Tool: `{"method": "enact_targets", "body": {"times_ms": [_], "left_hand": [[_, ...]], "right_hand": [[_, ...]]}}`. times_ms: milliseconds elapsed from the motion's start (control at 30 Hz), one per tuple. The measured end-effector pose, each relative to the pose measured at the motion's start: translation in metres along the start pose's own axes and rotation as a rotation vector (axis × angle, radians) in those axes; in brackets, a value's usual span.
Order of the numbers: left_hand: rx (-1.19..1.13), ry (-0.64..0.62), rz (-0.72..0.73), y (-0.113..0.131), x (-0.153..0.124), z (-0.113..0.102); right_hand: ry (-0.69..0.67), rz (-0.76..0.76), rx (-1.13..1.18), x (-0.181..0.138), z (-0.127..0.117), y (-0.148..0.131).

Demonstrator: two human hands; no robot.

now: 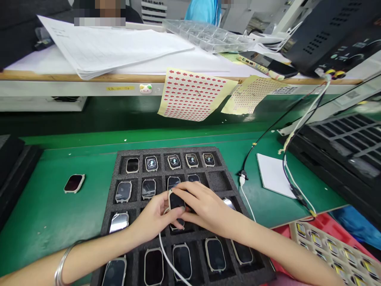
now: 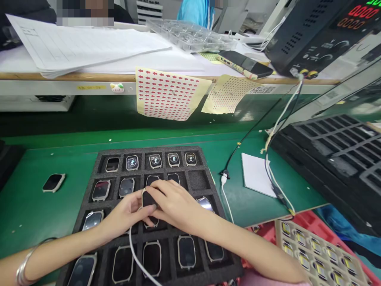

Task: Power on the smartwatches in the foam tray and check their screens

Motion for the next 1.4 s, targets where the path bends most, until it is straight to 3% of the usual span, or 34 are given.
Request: {"method": "enact_targets", "body": {"times_ms": [267, 533, 700, 933, 1100, 1400], "left_hand": [[0.011, -0.045, -0.003, 0.000, 0.000, 0.002], [0.045, -0.039, -0.050, -0.002, -0.002, 0.002], [0.131, 0.000, -0.101, -0.008, -0.004, -0.003], [0.194, 0.059, -0.040, 0.002, -0.003, -0.002], [0.261, -0.003, 0.055, 0.003, -0.002, -0.002], [0.264, -0.039, 0.051, -0.002, 0.000, -0.001]], "right_hand": [[0.161, -0.035, 0.144, -0.006, 0.004, 0.001], [0.139, -0.018, 0.274, -0.006, 0.007, 0.006], [0.123, -0.028, 0.176, -0.005, 0.004, 0.003], [0.117, -0.025, 0.154, -0.005, 0.000, 0.003], [0.121, -0.024, 0.147, -0.006, 0.002, 0.005], [0.119, -0.026, 0.115, -0.007, 0.002, 0.004]]}}
Point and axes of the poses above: each hand's wrist, its own x-axis towards the middle knuckle, its own z-axis out of the palm, y = z × x, the point moved 8 cm from there along x, towards the middle knuckle, and after that the axes turned 13 degrees about -x, right-handed, at the moved point
